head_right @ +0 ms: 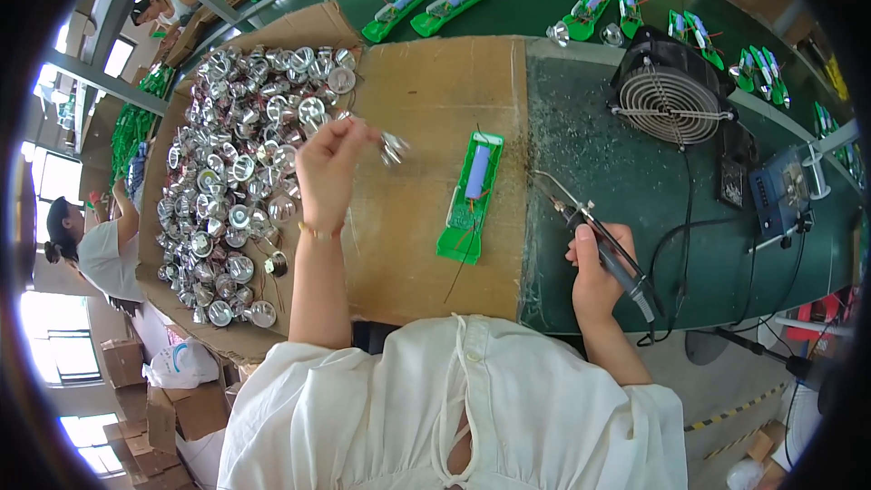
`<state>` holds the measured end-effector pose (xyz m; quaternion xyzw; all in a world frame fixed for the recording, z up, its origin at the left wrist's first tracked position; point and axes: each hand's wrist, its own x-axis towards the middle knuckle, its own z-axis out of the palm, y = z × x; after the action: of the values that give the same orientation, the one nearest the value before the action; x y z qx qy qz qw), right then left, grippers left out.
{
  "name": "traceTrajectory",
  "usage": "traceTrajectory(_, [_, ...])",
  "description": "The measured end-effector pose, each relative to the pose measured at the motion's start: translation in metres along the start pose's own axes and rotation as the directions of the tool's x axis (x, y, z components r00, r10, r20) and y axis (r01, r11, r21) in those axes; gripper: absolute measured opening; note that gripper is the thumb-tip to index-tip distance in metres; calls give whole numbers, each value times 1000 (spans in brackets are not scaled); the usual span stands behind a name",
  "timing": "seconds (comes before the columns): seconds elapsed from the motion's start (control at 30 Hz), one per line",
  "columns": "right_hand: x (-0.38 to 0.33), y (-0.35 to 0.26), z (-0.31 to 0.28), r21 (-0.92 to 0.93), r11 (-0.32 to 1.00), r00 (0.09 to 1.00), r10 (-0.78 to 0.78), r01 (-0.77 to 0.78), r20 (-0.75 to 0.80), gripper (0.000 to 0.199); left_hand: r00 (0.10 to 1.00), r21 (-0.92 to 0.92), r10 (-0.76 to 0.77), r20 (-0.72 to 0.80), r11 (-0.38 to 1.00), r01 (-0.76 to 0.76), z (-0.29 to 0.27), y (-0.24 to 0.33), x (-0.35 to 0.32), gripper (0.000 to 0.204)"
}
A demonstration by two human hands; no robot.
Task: Soldering electrical wires onto small circuit boards for light fixtures on an assembly line.
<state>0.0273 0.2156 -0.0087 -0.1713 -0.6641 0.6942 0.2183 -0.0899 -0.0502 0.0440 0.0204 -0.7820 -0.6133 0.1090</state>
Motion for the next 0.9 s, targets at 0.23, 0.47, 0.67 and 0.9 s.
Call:
traceTrajectory(0.23, [-31,-20,1,67,996,954,-80,63,288,18,868,60,-326,375,943,328,4,-9,-83,13])
traceTrajectory(0.47, [-42,-15,7,-43,989,933,-121,144,339,14,944,282,-14,329,956,-84,26,-16,-93,12])
traceTrajectory(0.67, [-44,-15,14,-43,997,962,-56,70,267,17,932,334,-27,362,937,-103,29,-14,-91,11])
traceTrajectory(0.9, [-41,-21,16,-112,991,960,-38,72,279,16,932,310,-55,359,948,-63,30,-14,-89,12])
